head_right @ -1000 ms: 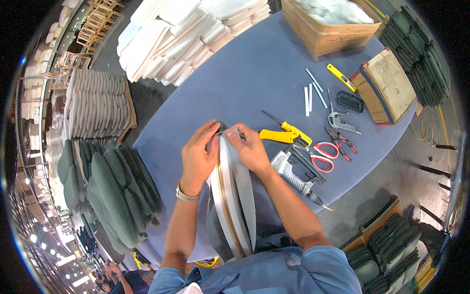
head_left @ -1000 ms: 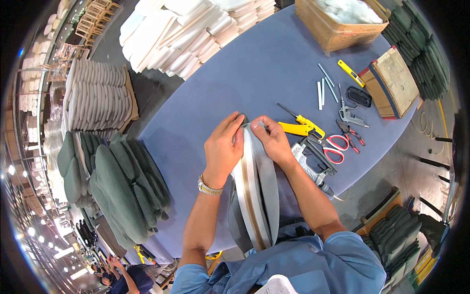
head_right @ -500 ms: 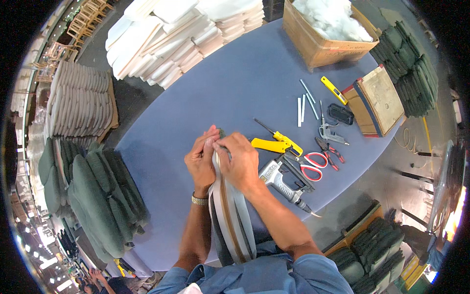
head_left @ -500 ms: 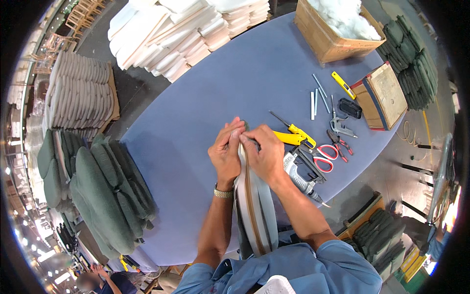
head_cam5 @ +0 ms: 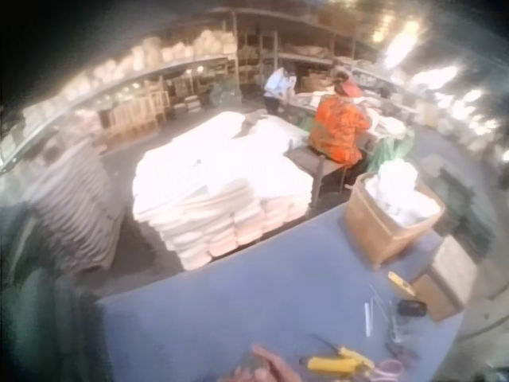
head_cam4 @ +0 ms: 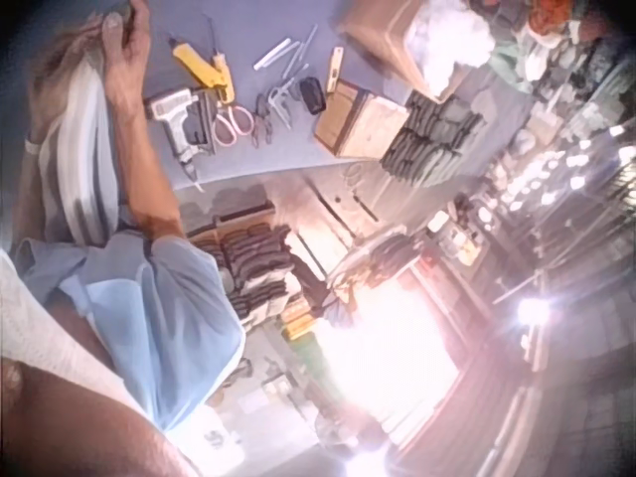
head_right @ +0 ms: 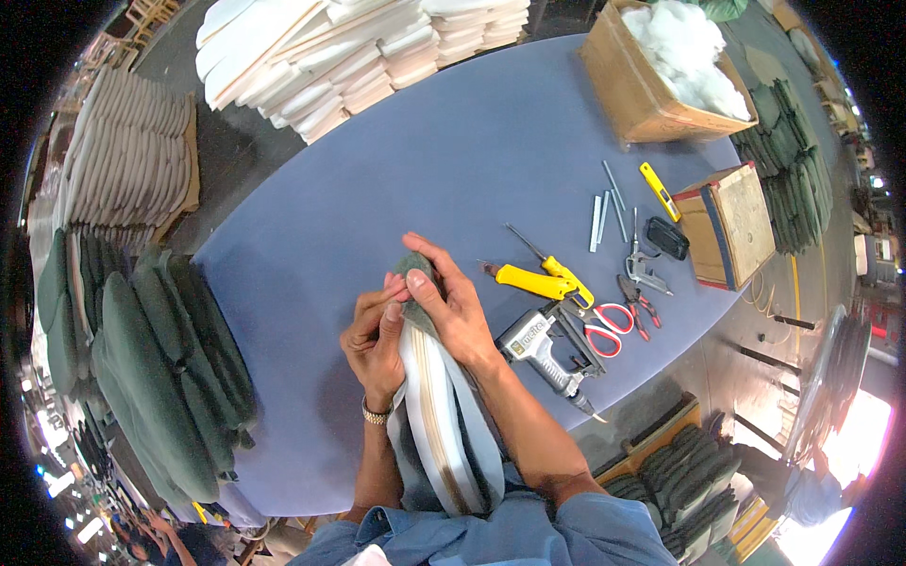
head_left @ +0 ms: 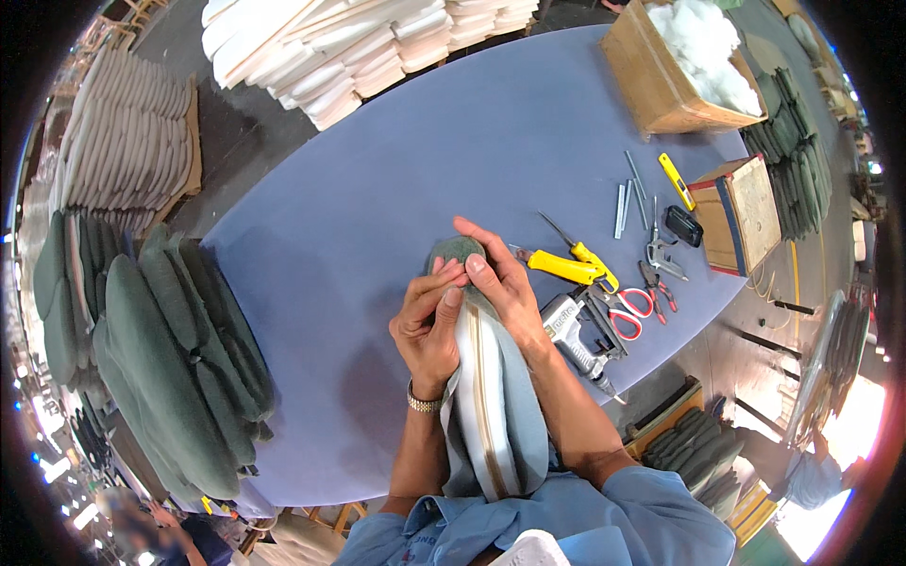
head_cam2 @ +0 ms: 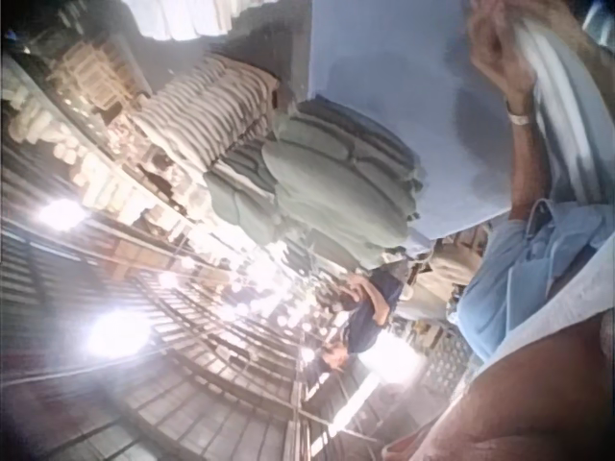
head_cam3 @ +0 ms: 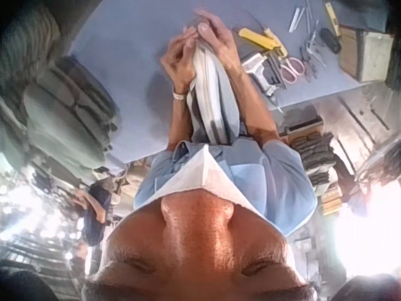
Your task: The person assembles green fabric cushions by folding the fabric over a white foam insert and securing it with a staple gun. They repeatedly trim excess fabric with a utility knife and reposition the cushion to staple different edges. Finished cushions are stacked on the table.
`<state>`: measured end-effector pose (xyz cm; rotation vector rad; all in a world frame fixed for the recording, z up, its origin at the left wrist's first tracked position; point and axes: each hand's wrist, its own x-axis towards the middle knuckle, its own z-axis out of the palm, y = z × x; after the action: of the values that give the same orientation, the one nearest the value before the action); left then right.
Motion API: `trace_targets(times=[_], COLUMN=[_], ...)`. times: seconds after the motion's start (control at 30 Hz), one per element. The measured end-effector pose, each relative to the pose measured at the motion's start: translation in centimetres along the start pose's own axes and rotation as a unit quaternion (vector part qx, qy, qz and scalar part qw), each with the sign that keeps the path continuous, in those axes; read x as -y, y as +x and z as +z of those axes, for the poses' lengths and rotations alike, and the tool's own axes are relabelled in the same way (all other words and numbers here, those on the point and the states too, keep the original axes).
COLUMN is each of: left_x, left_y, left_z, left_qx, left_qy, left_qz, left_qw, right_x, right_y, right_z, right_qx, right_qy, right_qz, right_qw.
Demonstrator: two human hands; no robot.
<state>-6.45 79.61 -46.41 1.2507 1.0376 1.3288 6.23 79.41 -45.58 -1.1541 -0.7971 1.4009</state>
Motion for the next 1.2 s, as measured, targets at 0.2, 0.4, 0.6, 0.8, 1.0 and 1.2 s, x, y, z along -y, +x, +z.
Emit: trace_targets(times=[0.2,0.4,0.6,0.8,1.0,1.2], left_x=[-3.4,-7.4,-2.2,1.5,9.4,15.9], left_y=[1.0,10.5,11.7,12.5,15.5,18.7], left_z=[-6.6,-6.4,-0.7,0.7,3.3,13.8], left_qx=[0.054,0.175,0.258,0.318,0.325,0.276], left_qy=[0.083,0.032,0.087,0.056,0.008,0.032], left_qz=[-0.009,0.010,-0.047,-0.098,-0.091,-0.041], left_qw=[0.995,0.984,0.961,0.941,0.941,0.960], right_x=[-0.8,1.5,-0.3,-1.2,-6.4,-5.4], right_y=[-0.4,-2.8,-1.5,1.7,9.0,14.2], right_z=[6.2,8.2,5.8,2.0,-4.4,-18.5], right_qx=[-0.026,-0.027,-0.047,-0.022,-0.014,0.016], right_qy=[-0.029,-0.075,-0.078,-0.083,-0.057,-0.176], right_qz=[-0.027,-0.016,0.001,0.005,-0.018,-0.012], right_qw=[0.999,0.997,0.996,0.996,0.998,0.984])
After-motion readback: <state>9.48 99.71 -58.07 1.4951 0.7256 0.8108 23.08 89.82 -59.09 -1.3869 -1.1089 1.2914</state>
